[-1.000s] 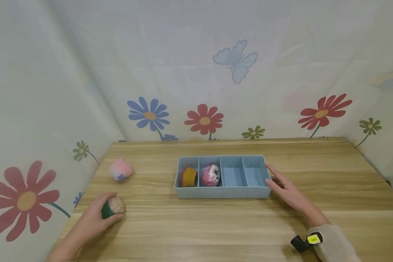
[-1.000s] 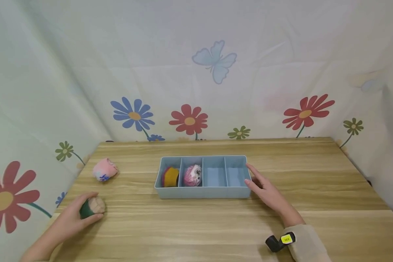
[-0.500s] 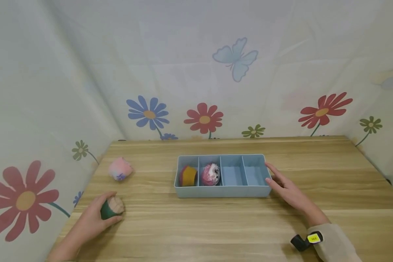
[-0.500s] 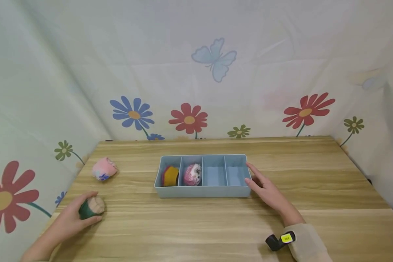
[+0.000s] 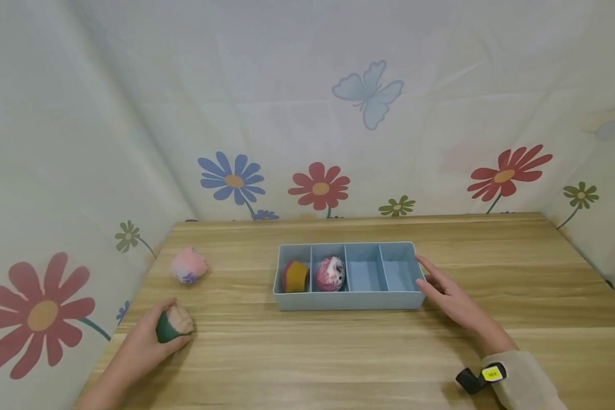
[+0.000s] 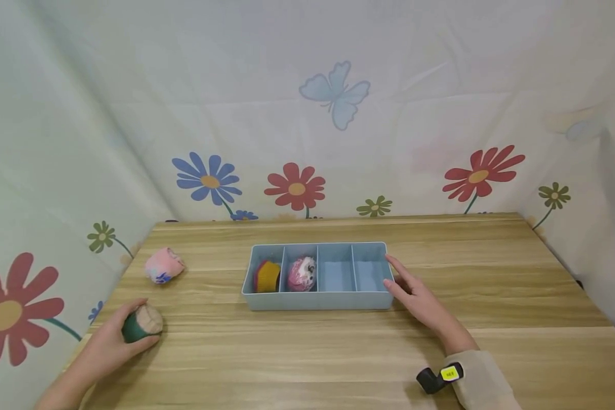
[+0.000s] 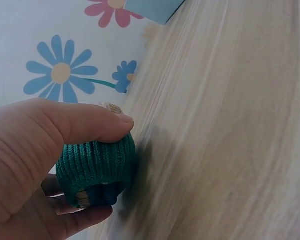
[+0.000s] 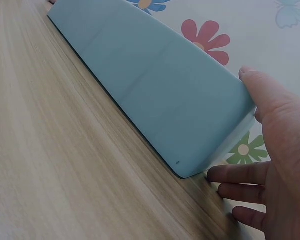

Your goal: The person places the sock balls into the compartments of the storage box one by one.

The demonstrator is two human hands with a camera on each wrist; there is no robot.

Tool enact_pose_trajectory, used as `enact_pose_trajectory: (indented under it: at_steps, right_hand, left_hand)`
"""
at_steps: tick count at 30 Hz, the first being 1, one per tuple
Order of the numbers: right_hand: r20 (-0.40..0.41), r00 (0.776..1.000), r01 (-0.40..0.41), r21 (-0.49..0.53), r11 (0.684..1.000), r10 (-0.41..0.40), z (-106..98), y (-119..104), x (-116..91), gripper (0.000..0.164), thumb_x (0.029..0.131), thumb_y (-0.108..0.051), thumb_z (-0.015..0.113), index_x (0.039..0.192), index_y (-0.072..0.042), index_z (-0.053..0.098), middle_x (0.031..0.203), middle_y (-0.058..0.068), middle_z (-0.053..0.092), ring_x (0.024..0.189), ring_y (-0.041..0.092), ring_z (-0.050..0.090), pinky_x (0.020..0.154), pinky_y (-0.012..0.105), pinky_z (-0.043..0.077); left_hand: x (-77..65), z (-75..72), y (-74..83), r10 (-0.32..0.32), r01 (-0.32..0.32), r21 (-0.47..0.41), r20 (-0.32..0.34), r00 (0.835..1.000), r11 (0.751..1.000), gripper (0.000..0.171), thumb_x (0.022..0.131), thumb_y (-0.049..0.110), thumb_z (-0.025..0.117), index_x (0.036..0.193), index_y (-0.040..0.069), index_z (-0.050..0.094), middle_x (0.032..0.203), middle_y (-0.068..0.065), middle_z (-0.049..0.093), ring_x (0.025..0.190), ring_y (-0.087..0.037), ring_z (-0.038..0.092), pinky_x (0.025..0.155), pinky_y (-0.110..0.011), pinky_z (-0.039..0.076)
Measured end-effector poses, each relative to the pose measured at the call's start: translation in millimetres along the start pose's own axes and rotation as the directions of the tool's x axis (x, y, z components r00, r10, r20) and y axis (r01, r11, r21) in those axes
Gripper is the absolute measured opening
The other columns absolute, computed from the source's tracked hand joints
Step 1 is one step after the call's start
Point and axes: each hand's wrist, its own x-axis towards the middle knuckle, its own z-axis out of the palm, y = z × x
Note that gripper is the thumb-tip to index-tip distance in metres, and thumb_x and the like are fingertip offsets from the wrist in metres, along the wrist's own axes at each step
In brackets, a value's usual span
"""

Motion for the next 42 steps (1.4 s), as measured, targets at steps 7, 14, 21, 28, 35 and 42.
enact_pose_trajectory:
  at_steps: [7, 14, 21, 28, 35, 42]
  right_hand:
    - [0.007, 1.0, -0.021, -0.008, 1.0, 0.021, -0.6, -0.2, -0.4, 0.059, 0.098, -0.029, 0.046, 0.149, -0.029, 0.016, 0.143, 0.028, 0.029, 0.124, 0.047, 0.036, 0.093, 0.063, 0.032]
    - [0.001, 1.0, 0.005, -0.011, 1.0, -0.005, -0.5, 1.1, -0.2, 0.058, 0.099, -0.027, 0.046, 0.149, -0.027, 0.017, 0.143, 0.027, 0.029, 0.123, 0.046, 0.038, 0.093, 0.062, 0.034]
    - [-0.004, 1.0, -0.002, -0.012, 1.0, 0.002, 0.2, 1.9, -0.5, 0.059, 0.099, -0.028, 0.046, 0.149, -0.028, 0.016, 0.143, 0.028, 0.029, 0.124, 0.046, 0.037, 0.093, 0.063, 0.033]
    - [-0.004, 1.0, -0.023, -0.012, 1.0, 0.023, 1.1, 2.4, -0.4, 0.059, 0.099, -0.029, 0.045, 0.149, -0.028, 0.016, 0.143, 0.028, 0.029, 0.124, 0.046, 0.037, 0.093, 0.063, 0.033]
    - [-0.001, 1.0, -0.025, -0.017, 1.0, 0.025, 1.5, 1.4, -0.6, 0.059, 0.098, -0.031, 0.045, 0.149, -0.028, 0.016, 0.143, 0.028, 0.03, 0.124, 0.046, 0.037, 0.093, 0.063, 0.033]
    - [-0.009, 0.999, -0.031, -0.031, 0.999, 0.031, 2.2, 4.7, 0.5, 0.059, 0.098, -0.036, 0.044, 0.149, -0.029, 0.016, 0.142, 0.027, 0.031, 0.123, 0.046, 0.037, 0.093, 0.063, 0.032]
  left_hand:
    - [-0.5, -1.4, 4.2, -0.006, 0.005, -0.008, -0.026, 1.0, 1.0, 0.083, 0.072, 0.031, 0.08, 0.135, -0.001, 0.036, 0.125, -0.03, 0.046, 0.106, -0.044, 0.049, 0.08, -0.058, 0.043]
    - [1.4, -2.8, 10.0, 0.012, -0.013, -0.029, -0.041, 0.999, 1.0, 0.081, 0.071, 0.026, 0.081, 0.134, -0.001, 0.037, 0.128, -0.028, 0.044, 0.109, -0.044, 0.047, 0.083, -0.059, 0.041]
    - [3.6, 1.9, 12.8, 0.034, -0.035, -0.022, -0.078, 0.996, 0.999, 0.08, 0.067, 0.019, 0.083, 0.133, 0.0, 0.041, 0.126, -0.027, 0.046, 0.108, -0.042, 0.048, 0.082, -0.057, 0.041]
    - [5.3, 3.6, 22.1, 0.063, -0.066, -0.025, -0.112, 0.992, 0.998, 0.08, 0.064, 0.015, 0.085, 0.131, 0.001, 0.042, 0.124, -0.027, 0.048, 0.107, -0.043, 0.048, 0.081, -0.058, 0.042]
    - [8.5, 8.2, 27.0, 0.085, -0.091, -0.044, -0.106, 0.991, 0.995, 0.081, 0.064, 0.012, 0.085, 0.132, 0.002, 0.042, 0.124, -0.027, 0.048, 0.108, -0.043, 0.048, 0.082, -0.058, 0.042]
    - [11.5, 14.8, 31.2, 0.131, -0.14, -0.061, -0.141, 0.981, 0.988, 0.081, 0.062, 0.008, 0.085, 0.131, 0.003, 0.044, 0.123, -0.023, 0.049, 0.106, -0.04, 0.05, 0.082, -0.056, 0.043]
